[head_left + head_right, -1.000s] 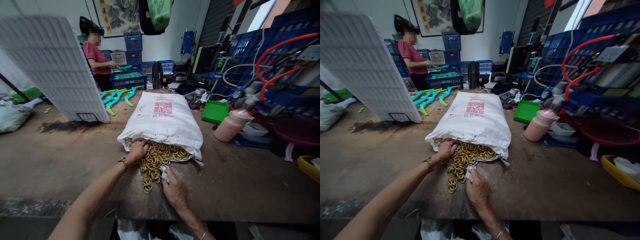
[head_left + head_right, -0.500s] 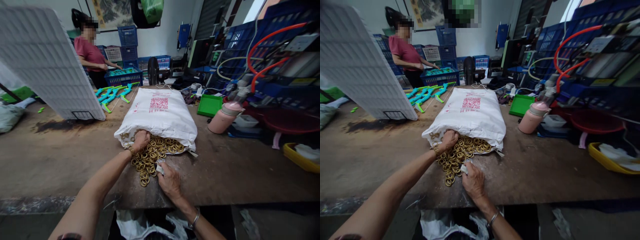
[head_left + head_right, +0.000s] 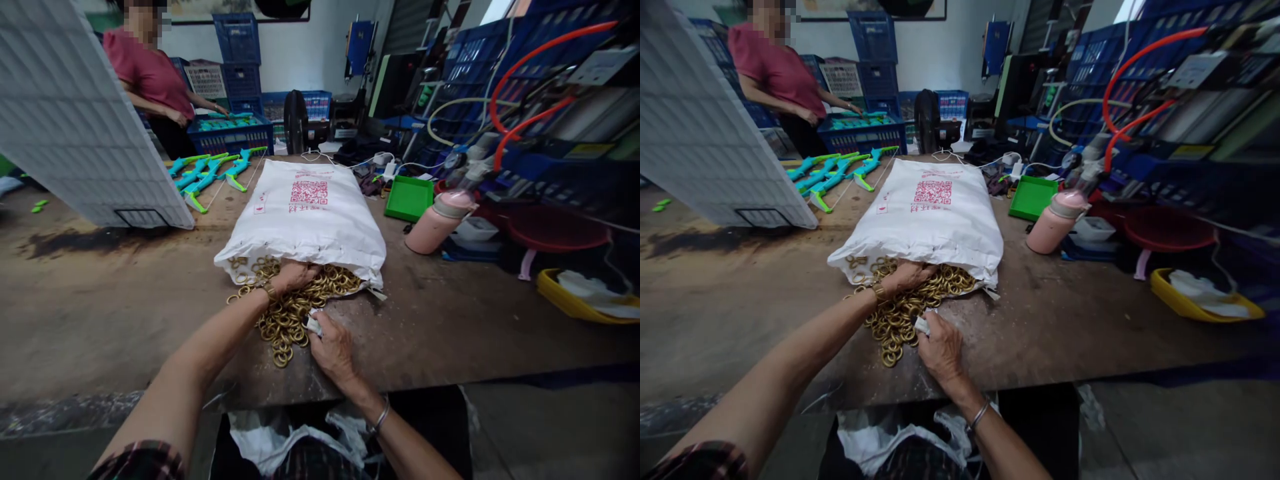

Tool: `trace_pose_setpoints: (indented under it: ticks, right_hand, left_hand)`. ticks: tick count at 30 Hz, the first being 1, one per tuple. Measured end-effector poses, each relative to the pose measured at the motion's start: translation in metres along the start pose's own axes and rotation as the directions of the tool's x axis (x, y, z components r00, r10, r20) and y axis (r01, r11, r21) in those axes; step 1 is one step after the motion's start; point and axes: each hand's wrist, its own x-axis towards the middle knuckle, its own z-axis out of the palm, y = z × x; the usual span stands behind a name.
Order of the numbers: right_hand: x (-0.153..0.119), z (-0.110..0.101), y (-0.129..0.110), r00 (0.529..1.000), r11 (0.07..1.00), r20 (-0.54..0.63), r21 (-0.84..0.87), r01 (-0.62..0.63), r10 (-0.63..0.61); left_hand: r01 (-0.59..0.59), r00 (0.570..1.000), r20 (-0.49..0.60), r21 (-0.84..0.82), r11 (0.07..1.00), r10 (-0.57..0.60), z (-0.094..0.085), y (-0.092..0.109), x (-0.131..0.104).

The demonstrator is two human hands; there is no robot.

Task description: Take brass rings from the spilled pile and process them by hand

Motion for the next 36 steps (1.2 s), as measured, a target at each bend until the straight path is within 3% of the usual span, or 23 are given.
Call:
trace_pose_setpoints:
  ticks: [4,13,15,17,20,23,28,32,36]
  right_hand:
    - [0.0,0.0,0.0,1.0,1.0,-0.009,0.005,-0.005,0.005]
    - [0.001,0.002,0.004,0.995,0.99,-0.064,0.13,-0.062,0.071]
    - [0.002,0.003,0.007,0.99,0.977,-0.099,0.197,-0.076,0.097]
    - [0.004,0.002,0.008,0.982,0.961,-0.142,0.261,-0.085,0.126]
    - [0.004,0.0,0.01,0.968,0.942,-0.199,0.325,-0.085,0.156]
    - [-0.002,-0.001,0.012,0.972,0.948,-0.202,0.315,-0.052,0.12]
    - [-0.022,-0.003,0.017,0.985,0.978,-0.164,0.189,0.085,-0.054]
    - [-0.026,-0.009,0.018,0.955,0.966,-0.164,0.04,0.255,-0.246]
    - [-0.02,-0.013,0.013,0.964,0.955,-0.079,-0.175,0.238,-0.254]
  left_hand:
    - [-0.105,0.983,0.159,0.113,0.988,0.086,-0.008,0.003,-0.02]
    - [-0.152,0.979,0.152,0.099,0.983,0.136,-0.023,0.007,-0.046]
    - [-0.181,0.983,0.04,0.063,0.982,0.178,-0.028,0.008,-0.058]
    - [-0.178,0.971,-0.158,0.028,0.984,0.18,-0.033,0.006,-0.078]
    - [-0.071,0.889,-0.453,0.013,0.997,0.07,-0.036,-0.004,-0.122]
    - [0.028,0.84,-0.543,0.03,0.999,-0.007,-0.034,-0.015,-0.168]
    - [0.087,0.902,-0.432,0.156,0.984,-0.012,-0.03,-0.011,-0.213]
    - [0.031,0.963,-0.267,0.264,0.964,0.042,-0.032,-0.007,-0.221]
    - [-0.041,0.987,-0.132,0.347,0.937,0.092,-0.034,-0.012,-0.225]
